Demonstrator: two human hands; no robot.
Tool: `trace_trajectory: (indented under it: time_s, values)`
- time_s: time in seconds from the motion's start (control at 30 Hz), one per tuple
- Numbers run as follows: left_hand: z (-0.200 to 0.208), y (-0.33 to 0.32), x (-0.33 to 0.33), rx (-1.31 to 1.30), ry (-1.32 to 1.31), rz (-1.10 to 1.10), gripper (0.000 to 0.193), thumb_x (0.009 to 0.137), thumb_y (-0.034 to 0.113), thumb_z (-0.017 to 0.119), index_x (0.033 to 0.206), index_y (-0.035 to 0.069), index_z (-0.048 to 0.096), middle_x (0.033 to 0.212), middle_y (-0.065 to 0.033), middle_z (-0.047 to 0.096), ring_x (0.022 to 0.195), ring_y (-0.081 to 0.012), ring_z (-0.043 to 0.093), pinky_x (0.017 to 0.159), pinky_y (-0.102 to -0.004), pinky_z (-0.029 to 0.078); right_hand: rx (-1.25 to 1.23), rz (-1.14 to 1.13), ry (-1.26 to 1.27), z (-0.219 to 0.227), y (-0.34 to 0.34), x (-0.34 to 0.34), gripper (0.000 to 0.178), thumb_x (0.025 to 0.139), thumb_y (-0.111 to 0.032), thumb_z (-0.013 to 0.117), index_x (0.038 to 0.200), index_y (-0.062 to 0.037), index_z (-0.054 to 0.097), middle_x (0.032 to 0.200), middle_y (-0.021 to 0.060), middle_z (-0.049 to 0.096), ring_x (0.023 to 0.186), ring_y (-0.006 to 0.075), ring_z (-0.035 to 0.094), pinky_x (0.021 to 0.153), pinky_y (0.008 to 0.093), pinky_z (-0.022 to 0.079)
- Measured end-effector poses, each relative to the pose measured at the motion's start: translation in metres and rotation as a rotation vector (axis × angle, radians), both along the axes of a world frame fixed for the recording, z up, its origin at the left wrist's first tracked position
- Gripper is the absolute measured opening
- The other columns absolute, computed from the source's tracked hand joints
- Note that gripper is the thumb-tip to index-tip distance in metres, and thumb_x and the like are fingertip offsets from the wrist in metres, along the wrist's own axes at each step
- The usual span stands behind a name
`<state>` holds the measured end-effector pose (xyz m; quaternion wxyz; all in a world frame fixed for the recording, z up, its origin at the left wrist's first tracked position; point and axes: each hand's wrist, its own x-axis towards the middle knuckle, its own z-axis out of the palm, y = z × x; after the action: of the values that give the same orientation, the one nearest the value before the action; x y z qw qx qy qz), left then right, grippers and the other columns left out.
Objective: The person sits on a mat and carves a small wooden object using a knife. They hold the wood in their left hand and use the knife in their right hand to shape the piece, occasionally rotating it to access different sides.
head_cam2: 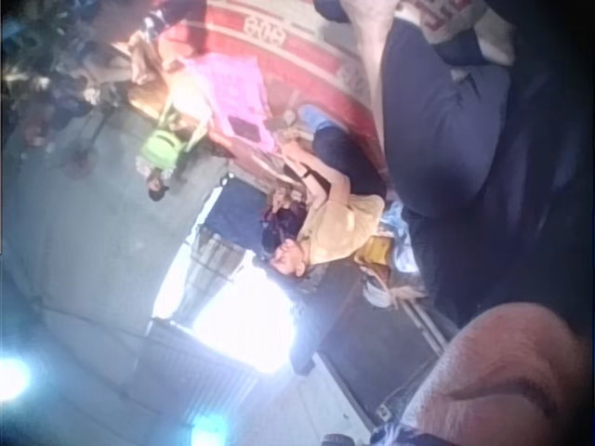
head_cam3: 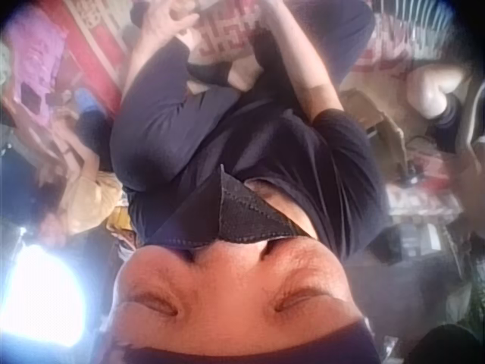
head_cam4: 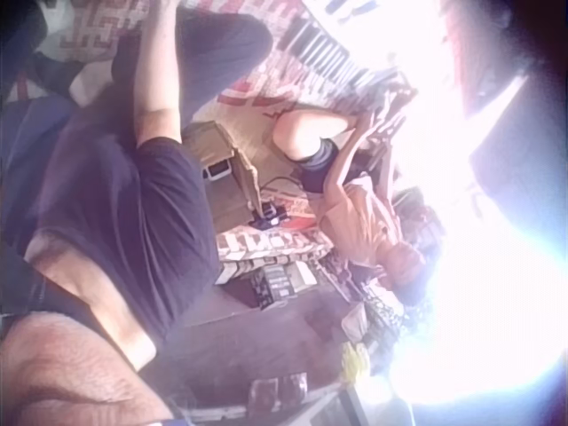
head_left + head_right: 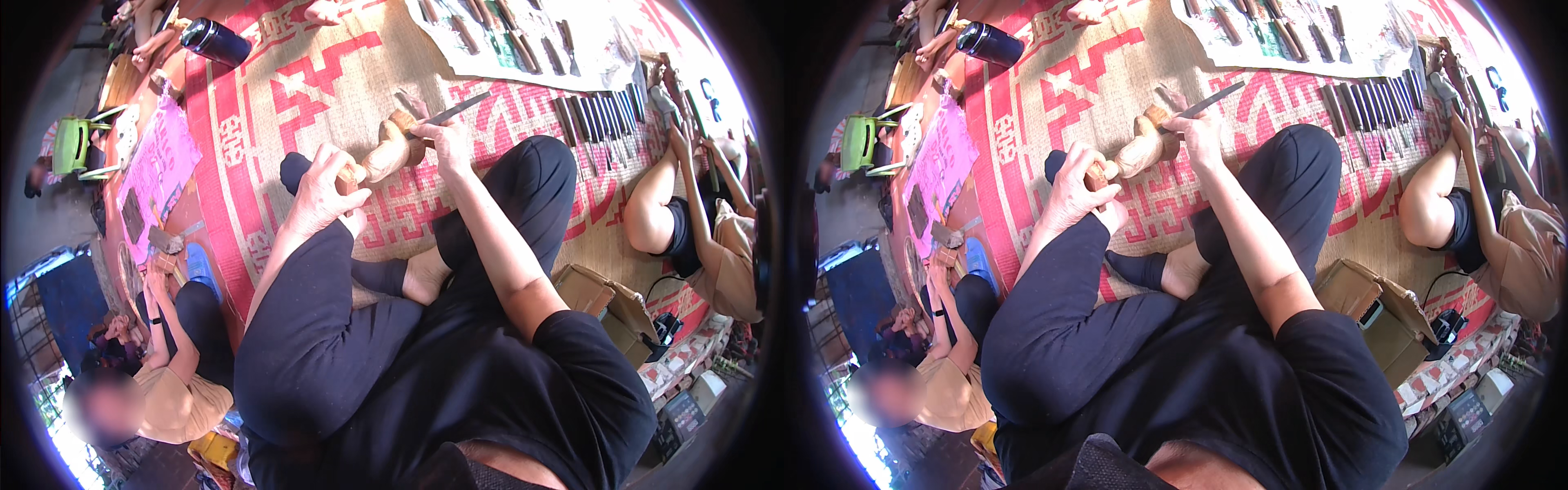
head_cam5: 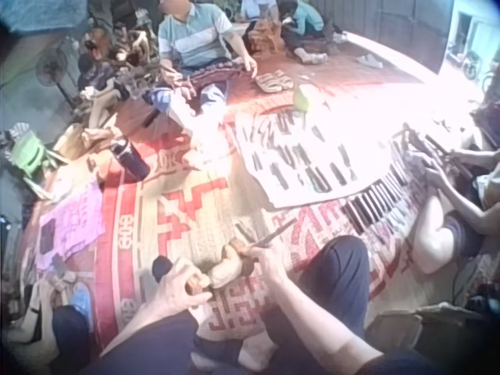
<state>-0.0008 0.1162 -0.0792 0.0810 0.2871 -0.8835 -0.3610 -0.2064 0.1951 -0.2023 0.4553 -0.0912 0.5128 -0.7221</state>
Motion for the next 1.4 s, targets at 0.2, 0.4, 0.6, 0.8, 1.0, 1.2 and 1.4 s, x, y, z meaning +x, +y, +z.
trace_trajectory:
  time_s: [0.2, 0.4, 0.6, 0.8, 1.0, 1.2, 1.4]
  values:
    - [-0.002, 0.000, 0.003, 0.012, -0.011, -0.013, 0.033, 0.065, 0.015, 0.075, 0.090, 0.006, 0.056, 0.096, -0.0097, 0.047, 0.091, -0.0263, 0.058, 0.079, -0.0375, 0.049, 0.040, 0.042, 0.016, 0.006, 0.001, 0.011, 0.010, 0.068, 0.002, 0.069, 0.077, 0.0005, 0.066, 0.075, 0.0065, 0.065, 0.073, 0.0150, 0.061, 0.074, 0.0283, 0.046]
    - [-0.002, -0.001, -0.001, -0.007, -0.021, -0.033, 0.032, 0.065, 0.015, 0.075, 0.090, 0.007, 0.056, 0.096, -0.0100, 0.047, 0.091, -0.0264, 0.057, 0.079, -0.0375, 0.049, 0.078, 0.000, -0.037, 0.008, 0.002, 0.002, 0.009, 0.065, 0.003, 0.070, 0.072, -0.0006, 0.066, 0.073, 0.0047, 0.065, 0.072, 0.0124, 0.059, 0.073, 0.0257, 0.045]
    - [-0.003, -0.002, 0.001, -0.033, -0.028, -0.074, 0.033, 0.065, 0.016, 0.075, 0.090, 0.007, 0.056, 0.096, -0.0100, 0.047, 0.090, -0.0270, 0.057, 0.078, -0.0371, 0.049, 0.067, 0.060, 0.029, 0.015, -0.002, 0.010, 0.019, 0.067, 0.000, 0.072, 0.084, -0.0005, 0.065, 0.078, 0.0053, 0.065, 0.070, 0.0143, 0.062, 0.069, 0.0272, 0.048]
    - [-0.001, -0.003, 0.000, -0.025, -0.033, -0.086, 0.034, 0.065, 0.016, 0.076, 0.091, 0.007, 0.056, 0.096, -0.0097, 0.047, 0.090, -0.0265, 0.057, 0.078, -0.0366, 0.048, 0.138, 0.019, -0.052, 0.008, 0.001, -0.004, 0.019, 0.071, -0.004, 0.071, 0.089, -0.0010, 0.066, 0.084, 0.0067, 0.067, 0.078, 0.0169, 0.064, 0.074, 0.0289, 0.050]
    - [-0.001, -0.001, 0.002, -0.010, -0.031, -0.071, 0.033, 0.066, 0.017, 0.075, 0.091, 0.008, 0.056, 0.096, -0.0093, 0.047, 0.090, -0.0255, 0.057, 0.078, -0.0365, 0.048, 0.106, 0.098, 0.080, 0.022, 0.002, 0.005, 0.017, 0.069, -0.001, 0.070, 0.085, 0.0006, 0.065, 0.080, 0.0070, 0.067, 0.074, 0.0159, 0.063, 0.074, 0.0297, 0.048]
    - [-0.001, -0.002, -0.001, -0.016, -0.045, -0.093, 0.033, 0.066, 0.017, 0.075, 0.091, 0.008, 0.055, 0.096, -0.0091, 0.047, 0.090, -0.0258, 0.057, 0.079, -0.0364, 0.048, 0.088, 0.058, -0.032, 0.010, 0.005, -0.004, 0.025, 0.068, -0.001, 0.073, 0.091, -0.0001, 0.065, 0.086, 0.0078, 0.066, 0.080, 0.0166, 0.062, 0.078, 0.0299, 0.047]
    - [-0.001, -0.001, 0.000, -0.009, -0.050, -0.096, 0.033, 0.066, 0.018, 0.075, 0.091, 0.008, 0.055, 0.096, -0.0085, 0.047, 0.090, -0.0262, 0.057, 0.079, -0.0367, 0.048, 0.106, -0.022, 0.006, 0.027, -0.004, 0.007, 0.014, 0.068, 0.002, 0.068, 0.082, 0.0015, 0.065, 0.080, 0.0085, 0.066, 0.074, 0.0171, 0.063, 0.073, 0.0299, 0.049]
